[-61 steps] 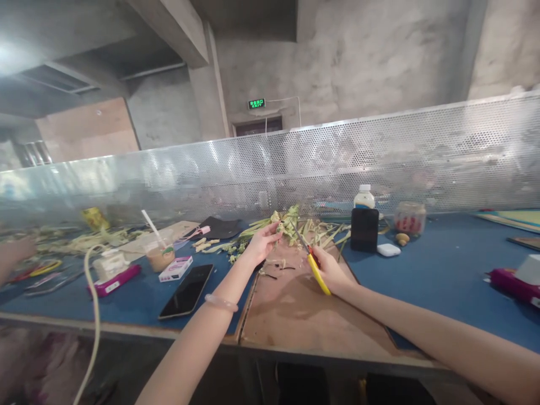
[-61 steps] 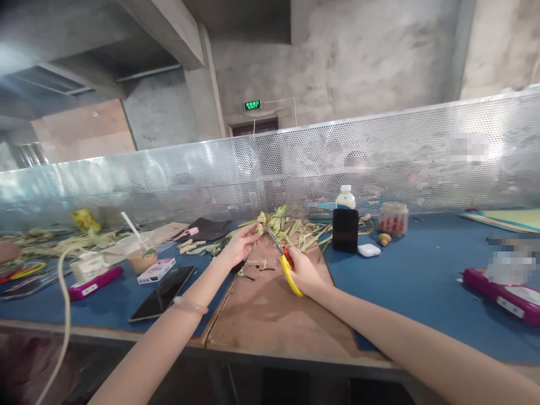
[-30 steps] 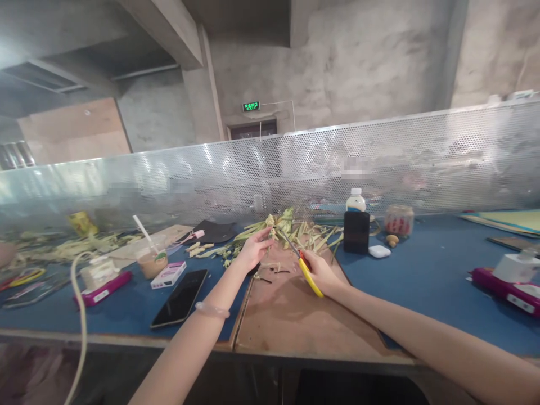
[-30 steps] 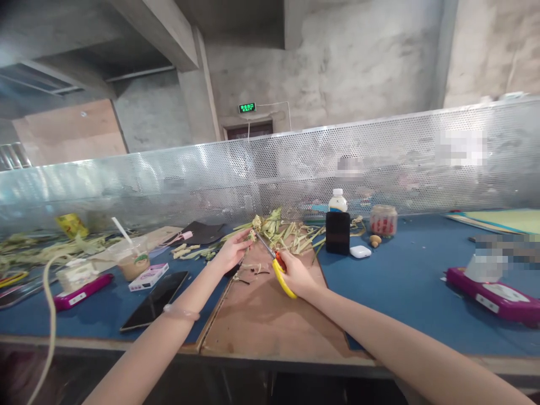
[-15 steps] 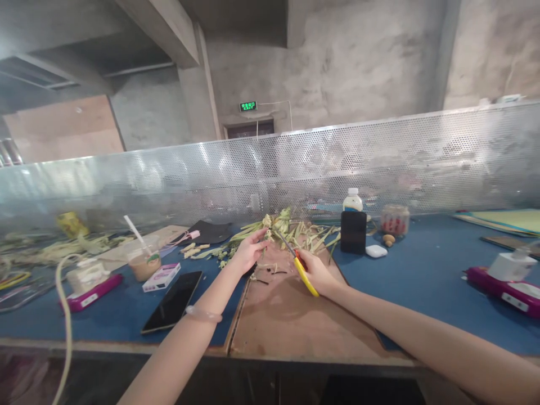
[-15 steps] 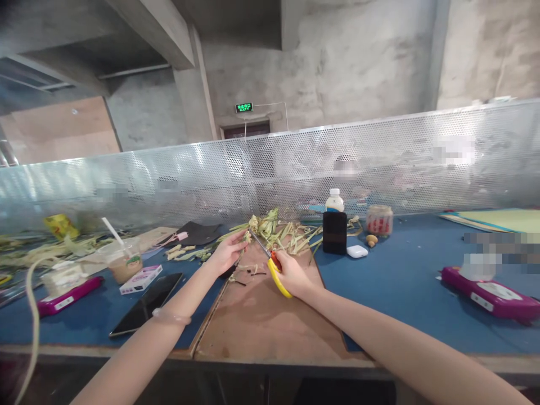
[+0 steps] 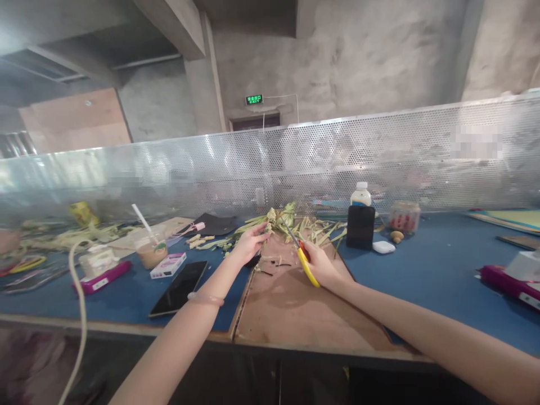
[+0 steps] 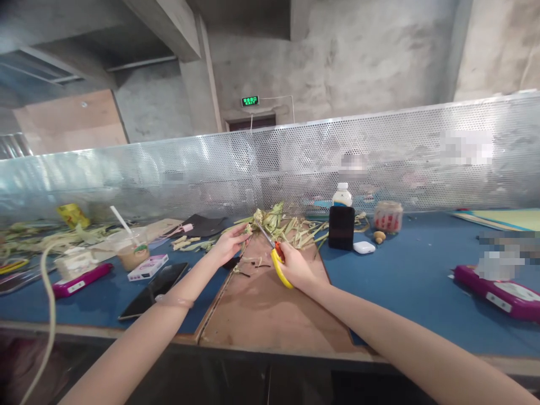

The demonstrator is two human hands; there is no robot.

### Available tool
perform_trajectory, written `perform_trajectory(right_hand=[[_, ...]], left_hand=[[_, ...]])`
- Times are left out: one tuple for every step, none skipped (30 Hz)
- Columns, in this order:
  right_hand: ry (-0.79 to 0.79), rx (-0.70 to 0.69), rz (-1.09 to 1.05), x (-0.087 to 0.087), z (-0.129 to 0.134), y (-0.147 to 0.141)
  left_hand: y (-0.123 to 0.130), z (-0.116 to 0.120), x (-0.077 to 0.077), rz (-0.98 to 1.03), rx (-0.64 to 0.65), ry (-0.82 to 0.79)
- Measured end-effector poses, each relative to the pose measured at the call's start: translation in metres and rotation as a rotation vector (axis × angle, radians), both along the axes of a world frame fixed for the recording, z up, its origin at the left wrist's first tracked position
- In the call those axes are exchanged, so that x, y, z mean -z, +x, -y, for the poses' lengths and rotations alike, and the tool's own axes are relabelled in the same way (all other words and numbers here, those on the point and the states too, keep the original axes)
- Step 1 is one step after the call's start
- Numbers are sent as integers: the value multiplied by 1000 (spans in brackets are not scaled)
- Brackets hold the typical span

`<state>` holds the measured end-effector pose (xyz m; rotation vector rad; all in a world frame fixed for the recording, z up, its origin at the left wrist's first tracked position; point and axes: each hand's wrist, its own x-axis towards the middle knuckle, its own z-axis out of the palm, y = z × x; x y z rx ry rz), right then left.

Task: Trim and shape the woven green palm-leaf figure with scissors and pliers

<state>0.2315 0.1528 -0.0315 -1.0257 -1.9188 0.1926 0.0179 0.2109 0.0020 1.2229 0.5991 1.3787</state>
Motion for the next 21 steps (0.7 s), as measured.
perform_trajectory(right_hand=[[9,-1,11,0,2,-1],[19,-4,20,-1,3,-1],[28,-6,25,-1,4,-2],[34,-9,27,-2,5,-2],[36,-11,28,-2,6,-3],[35,-11,26,-2,6,-3],[32,-9,25,-2,6,-3],[28,-8,25,-2,6,-3],[24,-5,24,-2,6,-2],[23,-2,26,-1,6,-2],[24,2,28,-1,6,-2],[26,2,32,-1,5,-2],[29,1,37,-1,5,-1],[32,-3,43,0,5,-1],[34,-9,48,0,4,-1],[35,-16,51,0,4,0],[34,-24,52,1,4,0],[29,-33,51,1,4,1],[21,-41,49,1,4,1],[12,-46,44,1,4,2],[3,-45,38,1,4,2]], left_hand=[[0,0,0,10,-5,-2],[0,0,0,16,-7,-5],[1,0,0,18,-5,-6],[1,0,-1,17,-2,-6],[1,0,-1,16,1,-4],[1,0,-1,16,4,1],[1,0,-1,18,6,10],[1,0,-1,22,9,20],[1,0,-1,24,13,27],[1,-1,-1,23,16,33],[2,-1,-1,19,18,37],[2,-1,-1,14,18,38],[3,-2,0,11,13,37],[3,-2,0,10,6,33],[4,-3,0,14,1,30],[5,-3,0,18,1,27],[6,-3,0,23,2,26],[7,-3,0,24,7,30],[8,-3,0,22,15,37],[9,-2,-1,14,24,46],[10,-2,-1,5,33,54]])
